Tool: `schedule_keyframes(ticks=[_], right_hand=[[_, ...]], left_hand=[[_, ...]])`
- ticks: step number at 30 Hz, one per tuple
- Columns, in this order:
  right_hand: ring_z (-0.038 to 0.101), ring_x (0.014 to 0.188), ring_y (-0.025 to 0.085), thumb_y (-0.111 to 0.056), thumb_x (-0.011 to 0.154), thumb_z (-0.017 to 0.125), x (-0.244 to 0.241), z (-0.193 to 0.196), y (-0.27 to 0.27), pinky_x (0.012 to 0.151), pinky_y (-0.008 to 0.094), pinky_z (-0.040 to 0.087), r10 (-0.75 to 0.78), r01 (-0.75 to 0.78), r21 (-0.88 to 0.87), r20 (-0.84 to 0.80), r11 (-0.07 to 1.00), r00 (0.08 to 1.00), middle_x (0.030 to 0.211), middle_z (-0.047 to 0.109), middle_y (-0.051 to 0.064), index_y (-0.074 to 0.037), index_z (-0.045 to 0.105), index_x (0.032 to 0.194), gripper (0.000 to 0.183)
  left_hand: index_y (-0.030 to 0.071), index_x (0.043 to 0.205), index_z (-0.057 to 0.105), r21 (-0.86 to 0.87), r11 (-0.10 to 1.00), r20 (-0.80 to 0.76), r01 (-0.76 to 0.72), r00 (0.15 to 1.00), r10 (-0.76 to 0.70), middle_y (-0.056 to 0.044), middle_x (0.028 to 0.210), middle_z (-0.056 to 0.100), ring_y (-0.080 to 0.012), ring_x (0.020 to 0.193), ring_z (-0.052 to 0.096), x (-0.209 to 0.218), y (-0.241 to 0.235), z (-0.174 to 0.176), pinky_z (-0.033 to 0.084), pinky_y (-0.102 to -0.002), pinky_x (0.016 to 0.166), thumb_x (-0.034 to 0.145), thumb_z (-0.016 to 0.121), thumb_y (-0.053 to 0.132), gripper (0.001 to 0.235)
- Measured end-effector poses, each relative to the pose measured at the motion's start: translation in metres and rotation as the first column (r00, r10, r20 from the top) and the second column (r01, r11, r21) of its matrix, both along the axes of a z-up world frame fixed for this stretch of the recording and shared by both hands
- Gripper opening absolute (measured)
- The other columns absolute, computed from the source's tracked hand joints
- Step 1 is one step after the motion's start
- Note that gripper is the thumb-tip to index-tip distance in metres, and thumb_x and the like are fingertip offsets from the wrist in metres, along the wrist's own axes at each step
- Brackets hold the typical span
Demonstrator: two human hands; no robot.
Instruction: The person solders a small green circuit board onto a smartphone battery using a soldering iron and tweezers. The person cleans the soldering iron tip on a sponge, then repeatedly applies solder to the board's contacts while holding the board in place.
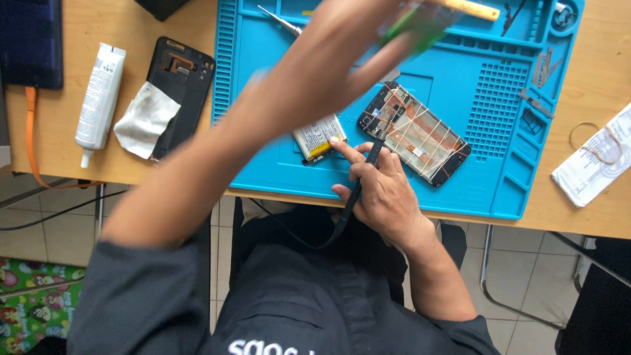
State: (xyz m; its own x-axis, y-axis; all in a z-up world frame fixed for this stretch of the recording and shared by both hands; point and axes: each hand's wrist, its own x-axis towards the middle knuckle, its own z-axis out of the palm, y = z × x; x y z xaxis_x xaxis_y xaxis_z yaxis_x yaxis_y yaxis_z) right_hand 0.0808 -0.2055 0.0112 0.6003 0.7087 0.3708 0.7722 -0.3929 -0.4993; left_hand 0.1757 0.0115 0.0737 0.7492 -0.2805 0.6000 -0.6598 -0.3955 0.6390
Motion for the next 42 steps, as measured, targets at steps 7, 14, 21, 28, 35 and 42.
schedule_keyframes(ticks=[7,14,21,28,35,42], right_hand=[[0.061,0.113,0.036,-0.028,0.1,0.069,-0.002,0.002,-0.001,0.084,0.043,0.047,0.012,-0.012,0.004,-0.013,1.0,1.0,0.133,0.07,0.014,-0.013,0.047,0.096,0.027],[0.06,0.117,0.036,-0.025,0.1,0.07,-0.005,-0.001,-0.002,0.083,0.042,0.045,0.028,-0.028,0.003,-0.041,1.0,0.999,0.14,0.067,0.016,-0.012,0.046,0.097,0.027],[0.059,0.12,0.036,-0.029,0.102,0.067,-0.005,-0.001,-0.003,0.087,0.043,0.044,0.037,-0.037,0.009,-0.074,0.999,0.997,0.143,0.065,0.015,-0.013,0.045,0.098,0.028],[0.061,0.124,0.04,-0.025,0.105,0.064,-0.001,-0.004,-0.006,0.093,0.047,0.045,0.083,-0.052,0.143,-0.22,0.988,0.972,0.158,0.05,0.019,-0.012,0.043,0.101,0.025],[0.059,0.131,0.045,-0.012,0.108,0.057,0.0,-0.001,-0.017,0.113,0.055,0.048,0.216,-0.099,0.291,-0.403,0.952,0.889,0.157,0.039,0.032,-0.013,0.027,0.111,0.03],[0.063,0.127,0.043,-0.015,0.108,0.059,-0.002,-0.002,-0.019,0.109,0.054,0.052,0.179,-0.092,0.25,-0.349,0.964,0.92,0.151,0.049,0.028,-0.011,0.035,0.117,0.026]], left_hand=[[0.026,0.118,0.07,0.102,0.914,-0.467,-0.393,0.792,0.392,0.007,0.09,0.075,-0.0165,0.097,0.068,-0.141,0.01,-0.049,0.048,-0.033,0.088,0.093,0.084,0.026,0.029],[0.014,0.116,0.069,0.218,0.843,-0.27,-0.491,0.8,0.536,-0.003,0.09,0.073,-0.0225,0.096,0.059,-0.147,0.0,-0.058,0.046,-0.038,0.087,0.097,0.081,0.019,0.023],[0.009,0.11,0.064,0.229,0.826,-0.231,-0.514,0.796,0.559,-0.003,0.087,0.058,-0.0272,0.09,0.057,-0.146,0.002,-0.067,0.048,-0.042,0.084,0.097,0.081,0.021,0.024],[0.006,0.108,0.06,0.33,0.786,-0.179,-0.523,0.783,0.596,-0.007,0.097,0.051,-0.0262,0.089,0.052,-0.143,-0.001,-0.059,0.047,-0.04,0.079,0.095,0.081,0.018,0.026],[0.007,0.116,0.054,0.438,0.725,-0.09,-0.532,0.776,0.624,-0.015,0.124,0.053,-0.0307,0.101,0.054,-0.144,-0.005,-0.056,0.052,-0.039,0.082,0.098,0.083,0.02,0.037],[0.008,0.11,0.061,0.548,0.627,0.103,-0.554,0.788,0.606,-0.011,0.123,0.061,-0.0279,0.109,0.056,-0.146,-0.009,-0.065,0.056,-0.038,0.079,0.103,0.074,0.023,0.021]])
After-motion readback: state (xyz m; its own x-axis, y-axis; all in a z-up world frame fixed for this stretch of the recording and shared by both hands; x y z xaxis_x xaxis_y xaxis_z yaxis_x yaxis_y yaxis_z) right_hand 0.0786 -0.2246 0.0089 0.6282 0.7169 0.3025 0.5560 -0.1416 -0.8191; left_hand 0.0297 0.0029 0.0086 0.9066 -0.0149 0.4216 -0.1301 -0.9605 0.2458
